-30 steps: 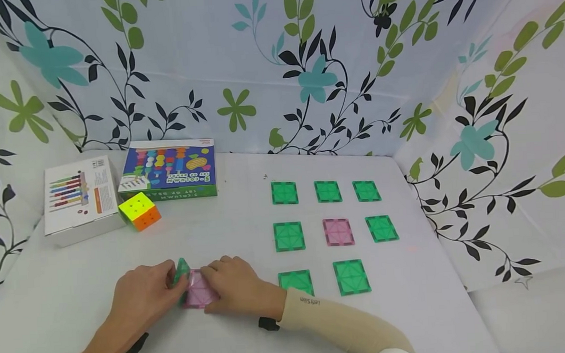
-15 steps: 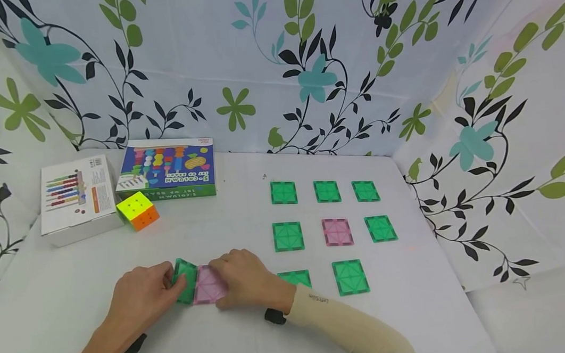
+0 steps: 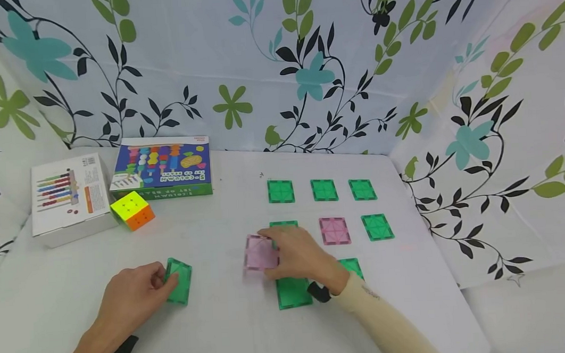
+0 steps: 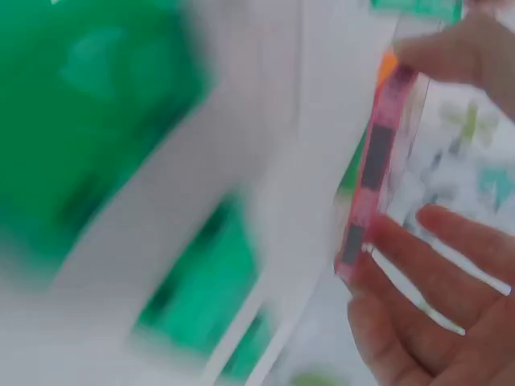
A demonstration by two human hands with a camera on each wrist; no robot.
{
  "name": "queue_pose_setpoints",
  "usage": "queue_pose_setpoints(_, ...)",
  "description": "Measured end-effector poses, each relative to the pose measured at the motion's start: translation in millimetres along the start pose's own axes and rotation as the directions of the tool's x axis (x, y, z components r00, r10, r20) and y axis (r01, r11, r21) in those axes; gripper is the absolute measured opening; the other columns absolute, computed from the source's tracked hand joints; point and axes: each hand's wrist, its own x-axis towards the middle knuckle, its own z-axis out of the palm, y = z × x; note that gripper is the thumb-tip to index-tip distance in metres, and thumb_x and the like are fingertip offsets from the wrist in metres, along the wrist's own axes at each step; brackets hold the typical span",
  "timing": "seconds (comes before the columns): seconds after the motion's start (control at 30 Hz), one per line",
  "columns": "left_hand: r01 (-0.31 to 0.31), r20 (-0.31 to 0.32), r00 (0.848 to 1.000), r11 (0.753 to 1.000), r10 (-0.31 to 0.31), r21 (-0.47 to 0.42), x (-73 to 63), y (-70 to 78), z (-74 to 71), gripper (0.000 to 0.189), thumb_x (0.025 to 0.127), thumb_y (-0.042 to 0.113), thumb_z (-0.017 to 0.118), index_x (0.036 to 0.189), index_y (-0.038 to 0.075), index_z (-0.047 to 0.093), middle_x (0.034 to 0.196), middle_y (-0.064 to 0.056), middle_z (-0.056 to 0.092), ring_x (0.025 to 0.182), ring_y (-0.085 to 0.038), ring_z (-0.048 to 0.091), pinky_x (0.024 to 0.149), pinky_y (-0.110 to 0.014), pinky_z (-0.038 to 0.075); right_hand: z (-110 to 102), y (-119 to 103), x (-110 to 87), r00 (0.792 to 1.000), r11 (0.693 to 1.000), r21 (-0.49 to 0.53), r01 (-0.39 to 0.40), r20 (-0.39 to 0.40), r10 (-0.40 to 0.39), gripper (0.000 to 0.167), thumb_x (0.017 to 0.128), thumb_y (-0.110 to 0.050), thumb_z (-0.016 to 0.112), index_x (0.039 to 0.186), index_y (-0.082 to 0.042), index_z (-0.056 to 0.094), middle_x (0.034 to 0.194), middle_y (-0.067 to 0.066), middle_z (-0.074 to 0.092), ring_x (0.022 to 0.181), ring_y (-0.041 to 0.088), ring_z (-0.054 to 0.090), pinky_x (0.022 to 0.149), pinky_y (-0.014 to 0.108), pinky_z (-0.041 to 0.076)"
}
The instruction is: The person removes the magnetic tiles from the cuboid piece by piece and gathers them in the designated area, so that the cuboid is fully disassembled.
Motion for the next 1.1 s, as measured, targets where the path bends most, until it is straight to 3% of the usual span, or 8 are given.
queue_pose_setpoints(0.1,0.011,0.031,0.999,1.0,-0.012,0.006,1.3,-2.4,1.3,0.027,0.093,0.033,0.068,0.077,0.013,0.063,0.054,0.004,0.048,0.051,-0.014,0.045,0.051,-0.026,0.026,-17.3,42.0,-25.5,0.998,0.999,-0.029,-0.042,-0.049,0.041,0.08,0.07,-0.036,0.093,0.139,-0.01,0.062,0.13,0.003,0.071,0.113,0.02,0.067,0.095,0.043,0.057)
queue_pose_setpoints(0.2,0.016,0.051,0.999,1.0,-0.016,0.011,1.7,-4.2,1.3,0.027,0.094,0.035,0.067,0.079,0.013,0.064,0.055,0.003,0.049,0.052,-0.015,0.045,0.051,-0.026,0.026,-34.0,84.4,-57.8,0.989,0.989,-0.021,-0.144,-0.036,0.143,0.081,0.071,-0.03,0.093,0.14,-0.006,0.059,0.129,0.008,0.071,0.111,0.025,0.067,0.093,0.047,0.058)
queue_pose_setpoints(0.33,0.011,0.068,0.998,1.0,-0.011,0.011,2.4,-4.6,1.6,0.027,0.095,0.036,0.067,0.08,0.013,0.064,0.056,0.003,0.049,0.053,-0.015,0.045,0.052,-0.026,0.027,-51.7,131.7,-103.8,0.952,0.95,-0.061,-0.307,0.003,0.307,0.083,0.07,-0.023,0.093,0.142,-0.004,0.057,0.126,0.012,0.07,0.113,0.031,0.065,0.093,0.053,0.057)
queue_pose_setpoints(0.43,0.003,0.069,0.998,1.0,-0.004,0.009,2.8,-4.1,1.8,0.026,0.095,0.035,0.067,0.081,0.013,0.065,0.056,0.003,0.049,0.053,-0.015,0.046,0.051,-0.026,0.028,-59.2,154.7,-131.3,0.923,0.918,-0.121,-0.378,0.022,0.383,0.085,0.067,-0.021,0.095,0.141,-0.002,0.057,0.121,0.013,0.071,0.109,0.031,0.065,0.09,0.054,0.058)
queue_pose_setpoints(0.6,-0.008,0.065,0.998,1.0,0.008,0.002,4.3,-2.1,3.5,0.025,0.094,0.034,0.068,0.08,0.013,0.065,0.055,0.004,0.049,0.052,-0.015,0.046,0.051,-0.026,0.028,-61.0,169.2,-160.9,0.903,0.895,-0.19,-0.404,0.074,0.424,0.086,0.065,-0.02,0.096,0.139,-0.001,0.057,0.119,0.014,0.071,0.105,0.031,0.066,0.086,0.05,0.06)
queue_pose_setpoints(0.77,-0.01,0.07,0.997,1.0,0.01,-0.006,4.3,-2.2,4.0,0.026,0.094,0.033,0.068,0.079,0.013,0.064,0.055,0.004,0.049,0.052,-0.014,0.045,0.05,-0.025,0.028,-57.5,173.5,-174.2,0.899,0.886,-0.236,-0.399,0.09,0.429,0.091,0.06,-0.02,0.099,0.138,0.001,0.057,0.121,0.016,0.071,0.106,0.033,0.066,0.087,0.052,0.059)
queue_pose_setpoints(1.1,-0.01,0.074,0.997,1.0,0.01,0.005,3.8,-2.7,1.4,0.027,0.094,0.034,0.068,0.077,0.014,0.062,0.054,0.004,0.048,0.052,-0.015,0.045,0.05,-0.026,0.027,-49.3,176.7,-177.8,0.943,0.906,-0.312,-0.285,0.078,0.324,0.094,0.057,-0.006,0.097,0.14,0.002,0.054,0.13,0.025,0.067,0.117,0.044,0.065,0.097,0.058,0.054)
